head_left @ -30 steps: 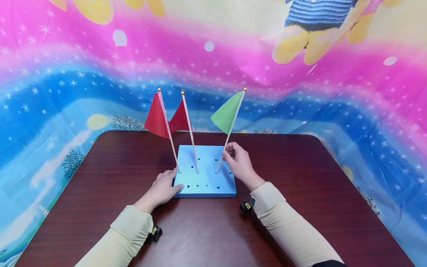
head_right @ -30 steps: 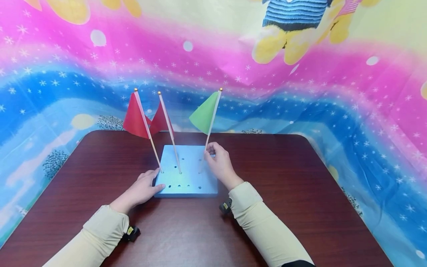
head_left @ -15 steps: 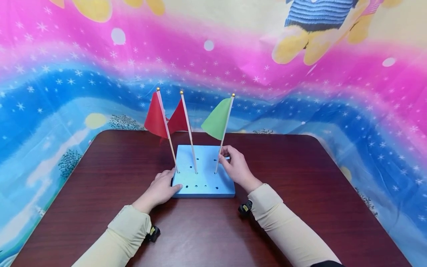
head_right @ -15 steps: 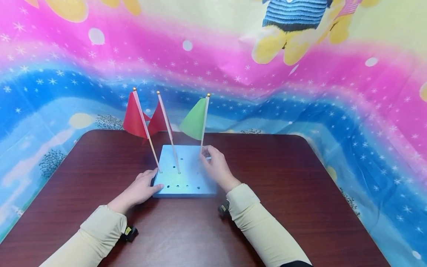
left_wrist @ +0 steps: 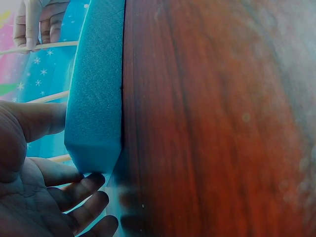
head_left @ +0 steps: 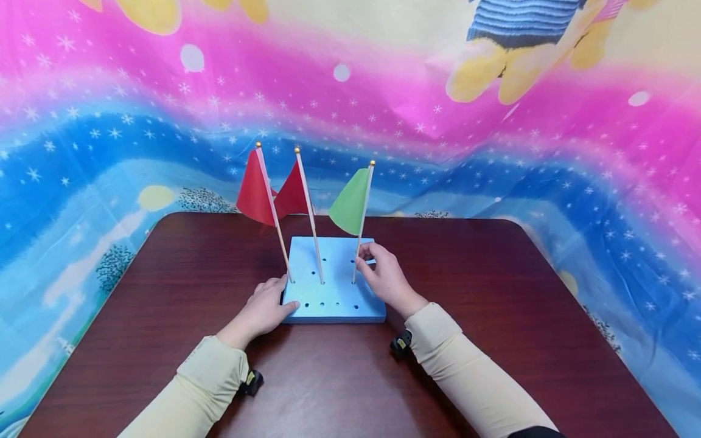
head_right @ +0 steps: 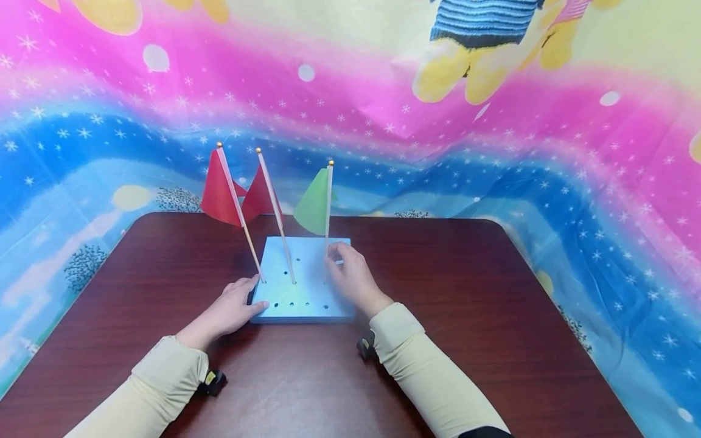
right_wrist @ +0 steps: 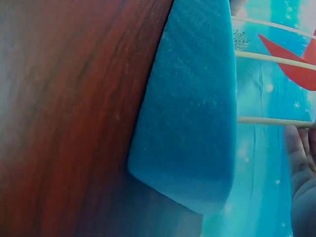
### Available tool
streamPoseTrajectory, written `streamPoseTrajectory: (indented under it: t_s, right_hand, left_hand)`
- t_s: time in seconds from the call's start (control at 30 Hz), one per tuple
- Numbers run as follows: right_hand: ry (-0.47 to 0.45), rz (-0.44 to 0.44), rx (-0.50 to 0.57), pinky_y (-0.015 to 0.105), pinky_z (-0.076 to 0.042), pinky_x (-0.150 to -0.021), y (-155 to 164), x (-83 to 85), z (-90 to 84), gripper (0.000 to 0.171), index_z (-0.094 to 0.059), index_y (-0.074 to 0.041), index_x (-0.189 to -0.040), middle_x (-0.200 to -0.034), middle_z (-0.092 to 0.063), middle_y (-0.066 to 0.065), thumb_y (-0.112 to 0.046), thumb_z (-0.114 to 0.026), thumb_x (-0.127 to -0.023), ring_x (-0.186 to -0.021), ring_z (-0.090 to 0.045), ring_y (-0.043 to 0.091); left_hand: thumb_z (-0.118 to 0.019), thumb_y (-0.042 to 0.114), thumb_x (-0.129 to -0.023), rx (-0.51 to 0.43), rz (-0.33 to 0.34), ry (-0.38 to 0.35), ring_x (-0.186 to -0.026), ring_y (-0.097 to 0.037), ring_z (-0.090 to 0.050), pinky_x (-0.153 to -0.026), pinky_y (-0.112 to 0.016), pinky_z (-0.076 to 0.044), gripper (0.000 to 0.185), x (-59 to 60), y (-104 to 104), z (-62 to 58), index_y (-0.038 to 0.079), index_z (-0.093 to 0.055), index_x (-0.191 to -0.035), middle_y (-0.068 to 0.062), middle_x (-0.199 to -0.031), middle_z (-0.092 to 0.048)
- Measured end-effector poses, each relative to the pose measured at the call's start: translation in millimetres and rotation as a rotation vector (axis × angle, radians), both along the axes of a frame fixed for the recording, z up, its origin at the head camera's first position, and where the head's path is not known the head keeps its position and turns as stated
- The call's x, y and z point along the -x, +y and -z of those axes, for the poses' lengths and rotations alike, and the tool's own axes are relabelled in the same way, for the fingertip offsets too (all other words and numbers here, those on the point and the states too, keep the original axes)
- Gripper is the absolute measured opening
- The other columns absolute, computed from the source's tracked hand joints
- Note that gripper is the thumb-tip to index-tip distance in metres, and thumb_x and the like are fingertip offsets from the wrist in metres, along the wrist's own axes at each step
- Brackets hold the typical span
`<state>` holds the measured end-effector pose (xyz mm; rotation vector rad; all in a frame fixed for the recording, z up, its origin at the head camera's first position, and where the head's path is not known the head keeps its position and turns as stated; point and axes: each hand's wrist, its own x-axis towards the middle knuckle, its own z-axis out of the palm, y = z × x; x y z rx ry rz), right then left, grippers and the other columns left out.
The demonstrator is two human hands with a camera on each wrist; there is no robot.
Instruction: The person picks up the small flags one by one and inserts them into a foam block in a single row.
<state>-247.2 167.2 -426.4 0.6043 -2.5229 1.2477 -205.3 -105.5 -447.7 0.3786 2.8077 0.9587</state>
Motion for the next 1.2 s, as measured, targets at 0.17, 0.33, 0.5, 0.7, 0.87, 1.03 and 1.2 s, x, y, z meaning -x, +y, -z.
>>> streamPoseTrajectory:
  t_s: [0.17,0.33,0.5,0.7,0.87,1.03,1.2]
  right_hand:
    - [0.017,-0.003,-0.01,0.04,-0.06,-0.078,2.4,0.5,2.9,0.006,-0.065,-0.001,-0.106,-0.098,-0.064,0.01,-0.001,-0.065,-0.1,-0.091,-0.064,0.024]
    - [0.013,-0.008,0.007,0.042,-0.059,-0.08,5.9,1.0,5.8,0.005,-0.064,0.0,-0.105,-0.098,-0.064,0.01,0.0,-0.065,-0.099,-0.092,-0.065,0.025]
    - [0.003,-0.012,0.014,0.04,-0.06,-0.08,7.1,0.3,7.2,0.006,-0.063,-0.002,-0.105,-0.099,-0.064,0.01,-0.001,-0.066,-0.1,-0.093,-0.065,0.024]
    - [-0.032,-0.009,0.055,0.035,-0.06,-0.076,8.8,-2.6,8.9,0.005,-0.063,0.0,-0.103,-0.095,-0.066,0.01,0.0,-0.066,-0.099,-0.087,-0.065,0.023]
    - [-0.02,0.002,0.056,0.039,-0.059,-0.076,9.4,-2.3,7.1,0.006,-0.066,0.0,-0.104,-0.093,-0.068,0.01,0.0,-0.066,-0.098,-0.085,-0.065,0.024]
    - [-0.044,0.004,0.036,0.04,-0.059,-0.078,7.5,-0.7,5.9,0.005,-0.067,-0.001,-0.104,-0.094,-0.067,0.008,-0.002,-0.066,-0.099,-0.087,-0.064,0.023]
    - [-0.062,0.004,0.035,0.04,-0.059,-0.079,5.8,-1.0,5.6,0.004,-0.066,-0.002,-0.104,-0.095,-0.067,0.008,-0.002,-0.065,-0.1,-0.088,-0.064,0.023]
  left_hand:
    - [-0.065,0.022,-0.099,0.001,-0.001,-0.003,-0.136,-0.05,-0.039,-0.107,-0.064,-0.036,0.073,-0.2,1.0,-1.6,-0.016,-0.034,-0.152,-0.034,-0.148,-0.044]
    - [-0.065,0.022,-0.1,0.003,0.001,-0.02,-0.138,-0.051,-0.036,-0.108,-0.064,-0.035,0.073,-0.9,0.9,-2.7,-0.015,-0.032,-0.154,-0.035,-0.151,-0.042]
    - [-0.065,0.022,-0.1,-0.001,0.0,-0.02,-0.138,-0.051,-0.036,-0.108,-0.064,-0.035,0.073,-1.9,0.5,-1.8,-0.016,-0.032,-0.153,-0.035,-0.151,-0.041]
    - [-0.065,0.023,-0.1,0.002,0.004,-0.023,-0.138,-0.051,-0.036,-0.109,-0.063,-0.035,0.073,-2.9,0.9,1.0,-0.015,-0.032,-0.154,-0.034,-0.151,-0.042]
    - [-0.065,0.022,-0.1,-0.009,0.001,-0.014,-0.138,-0.05,-0.036,-0.109,-0.063,-0.034,0.072,-3.2,-0.4,0.1,-0.015,-0.032,-0.154,-0.034,-0.15,-0.042]
    - [-0.064,0.021,-0.101,-0.002,0.0,-0.013,-0.139,-0.051,-0.036,-0.109,-0.063,-0.034,0.072,-2.8,-0.7,2.0,-0.015,-0.032,-0.154,-0.034,-0.15,-0.042]
    - [-0.064,0.022,-0.101,0.005,-0.001,-0.01,-0.138,-0.051,-0.037,-0.109,-0.063,-0.035,0.072,-2.8,0.1,3.6,-0.015,-0.032,-0.154,-0.035,-0.15,-0.043]
